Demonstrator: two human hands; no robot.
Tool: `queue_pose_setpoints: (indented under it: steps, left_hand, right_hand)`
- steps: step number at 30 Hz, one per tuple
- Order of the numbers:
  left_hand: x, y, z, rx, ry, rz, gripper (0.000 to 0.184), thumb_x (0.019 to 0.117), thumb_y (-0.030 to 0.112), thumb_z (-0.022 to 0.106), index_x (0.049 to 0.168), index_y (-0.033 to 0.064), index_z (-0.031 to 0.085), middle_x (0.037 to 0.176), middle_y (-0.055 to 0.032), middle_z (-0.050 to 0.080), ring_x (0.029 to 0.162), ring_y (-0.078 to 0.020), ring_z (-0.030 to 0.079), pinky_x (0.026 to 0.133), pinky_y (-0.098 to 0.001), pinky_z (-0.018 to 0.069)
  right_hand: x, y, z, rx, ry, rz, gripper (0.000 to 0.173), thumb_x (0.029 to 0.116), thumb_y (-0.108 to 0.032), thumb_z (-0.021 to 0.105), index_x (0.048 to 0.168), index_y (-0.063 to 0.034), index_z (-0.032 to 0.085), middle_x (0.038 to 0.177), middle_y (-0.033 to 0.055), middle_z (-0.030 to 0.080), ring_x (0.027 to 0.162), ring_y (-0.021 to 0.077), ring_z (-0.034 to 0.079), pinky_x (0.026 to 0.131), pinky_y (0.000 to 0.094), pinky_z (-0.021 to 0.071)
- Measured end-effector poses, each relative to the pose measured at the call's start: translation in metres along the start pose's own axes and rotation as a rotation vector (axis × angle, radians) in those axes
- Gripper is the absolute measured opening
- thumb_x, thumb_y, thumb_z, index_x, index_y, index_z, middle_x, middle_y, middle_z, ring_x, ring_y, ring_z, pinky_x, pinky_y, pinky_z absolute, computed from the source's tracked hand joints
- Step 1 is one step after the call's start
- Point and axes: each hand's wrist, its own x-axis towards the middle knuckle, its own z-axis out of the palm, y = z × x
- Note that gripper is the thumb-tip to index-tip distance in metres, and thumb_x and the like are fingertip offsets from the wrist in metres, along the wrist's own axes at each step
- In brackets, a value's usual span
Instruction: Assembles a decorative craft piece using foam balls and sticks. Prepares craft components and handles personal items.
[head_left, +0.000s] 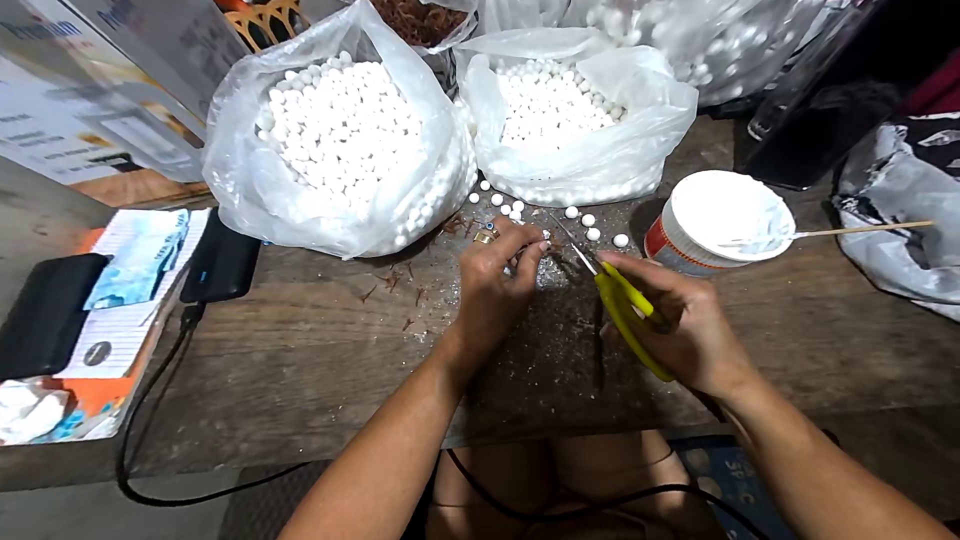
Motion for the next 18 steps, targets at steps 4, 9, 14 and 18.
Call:
queue_pose_setpoints:
  steps: [4, 9, 14, 18]
  left_hand:
    - [-0.0002, 0.0, 0.0002, 0.002, 0.002, 0.001, 0.008, 0.0874, -0.005, 0.065, 0.087, -0.0091, 0.072, 0.08, -0.0135, 0.068, 0.077, -0.0073, 0.061, 0.074, -0.0147, 0.0491]
    - [0.0001, 0.0, 0.0002, 0.003, 0.006, 0.01, 0.007, 0.087, -0.005, 0.066, 0.087, -0.0088, 0.072, 0.08, -0.0136, 0.068, 0.078, -0.0071, 0.062, 0.076, -0.0142, 0.0494]
    - [-0.0004, -0.0005, 0.0009, 0.013, 0.008, 0.022, 0.008, 0.0871, -0.006, 0.065, 0.086, -0.0085, 0.072, 0.08, -0.0138, 0.069, 0.078, -0.0077, 0.063, 0.076, -0.0145, 0.0494]
    - [-0.0003, -0.0003, 0.0013, 0.023, 0.014, 0.028, 0.008, 0.0868, -0.005, 0.065, 0.085, -0.0084, 0.073, 0.079, -0.0138, 0.069, 0.077, -0.0076, 0.063, 0.075, -0.0147, 0.0493]
  right_hand:
    - [-0.0004, 0.0008, 0.0005, 0.026, 0.002, 0.005, 0.061, 0.0831, -0.029, 0.079, 0.131, 0.0046, 0.062, 0.098, -0.0045, 0.068, 0.075, -0.0095, 0.058, 0.066, 0.008, 0.0507]
    - [-0.0004, 0.0027, 0.0006, -0.006, -0.006, -0.004, 0.06, 0.0826, -0.03, 0.078, 0.13, 0.0046, 0.063, 0.101, -0.0027, 0.068, 0.077, -0.0098, 0.055, 0.066, 0.0068, 0.0462]
    - [-0.0004, 0.0027, 0.0004, 0.024, -0.017, -0.009, 0.059, 0.0835, -0.027, 0.078, 0.13, 0.0051, 0.063, 0.098, -0.0051, 0.067, 0.075, -0.0099, 0.055, 0.066, 0.0064, 0.047]
    - [-0.0001, -0.0008, 0.0008, 0.087, -0.032, -0.007, 0.046, 0.0868, -0.016, 0.07, 0.128, 0.0034, 0.063, 0.09, -0.0096, 0.069, 0.073, -0.0101, 0.059, 0.066, 0.0081, 0.0512]
